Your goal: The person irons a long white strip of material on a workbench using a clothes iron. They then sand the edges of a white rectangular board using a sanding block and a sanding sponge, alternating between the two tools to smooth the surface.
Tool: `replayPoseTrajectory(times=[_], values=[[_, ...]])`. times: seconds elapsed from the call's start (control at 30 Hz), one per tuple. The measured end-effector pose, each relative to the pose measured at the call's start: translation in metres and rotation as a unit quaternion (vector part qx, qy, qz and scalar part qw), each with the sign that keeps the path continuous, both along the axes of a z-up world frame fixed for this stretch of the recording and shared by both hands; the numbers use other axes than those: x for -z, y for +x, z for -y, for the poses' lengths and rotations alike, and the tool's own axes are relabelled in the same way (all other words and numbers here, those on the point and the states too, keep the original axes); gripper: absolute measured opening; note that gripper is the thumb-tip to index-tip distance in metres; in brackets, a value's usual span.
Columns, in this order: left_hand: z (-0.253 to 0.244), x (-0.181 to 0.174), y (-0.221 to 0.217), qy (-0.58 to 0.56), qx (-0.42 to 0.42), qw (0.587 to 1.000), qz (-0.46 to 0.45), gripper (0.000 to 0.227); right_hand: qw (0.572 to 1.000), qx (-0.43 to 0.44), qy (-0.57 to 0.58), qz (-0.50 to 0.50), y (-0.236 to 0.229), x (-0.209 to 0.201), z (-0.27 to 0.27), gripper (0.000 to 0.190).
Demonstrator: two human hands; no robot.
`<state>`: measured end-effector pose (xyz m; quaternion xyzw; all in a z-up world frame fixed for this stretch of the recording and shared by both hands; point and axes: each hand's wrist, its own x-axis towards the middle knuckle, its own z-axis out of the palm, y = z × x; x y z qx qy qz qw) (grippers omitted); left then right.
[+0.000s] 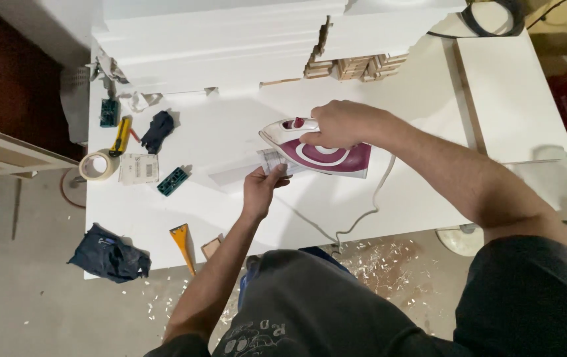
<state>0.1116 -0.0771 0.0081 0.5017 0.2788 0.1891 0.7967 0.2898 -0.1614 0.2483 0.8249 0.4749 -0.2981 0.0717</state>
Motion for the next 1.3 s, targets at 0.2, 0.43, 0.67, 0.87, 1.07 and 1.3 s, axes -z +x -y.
replayPoseTrajectory(times=[0.2, 0.43, 0.67, 0.87, 1.07, 1.3], values=[[0.034, 0.013, 0.042, -0.013, 0.005, 1.000, 0.002, 0.024, 1.000, -0.007, 0.001, 0.006, 0.044, 0.008, 0.035, 0.057], [0.067, -0.006, 0.074, -0.015, 0.000, 1.000, -0.004, 0.028, 1.000, -0.001, 0.012, 0.015, 0.088, 0.018, 0.075, 0.054], [0.078, -0.026, 0.074, -0.017, -0.036, 0.999, -0.030, 0.028, 0.999, 0.016, 0.001, 0.029, 0.121, 0.009, 0.117, 0.058], [0.079, -0.023, 0.073, -0.015, -0.058, 0.998, -0.036, 0.028, 0.997, 0.054, -0.025, 0.040, 0.141, -0.006, 0.155, 0.056], [0.080, -0.027, 0.073, 0.001, -0.061, 0.997, -0.044, 0.025, 0.995, 0.079, -0.040, 0.052, 0.159, -0.014, 0.178, 0.058], [0.082, -0.023, 0.072, -0.007, -0.074, 0.996, -0.046, 0.029, 0.994, 0.093, -0.034, 0.046, 0.165, -0.008, 0.185, 0.063]])
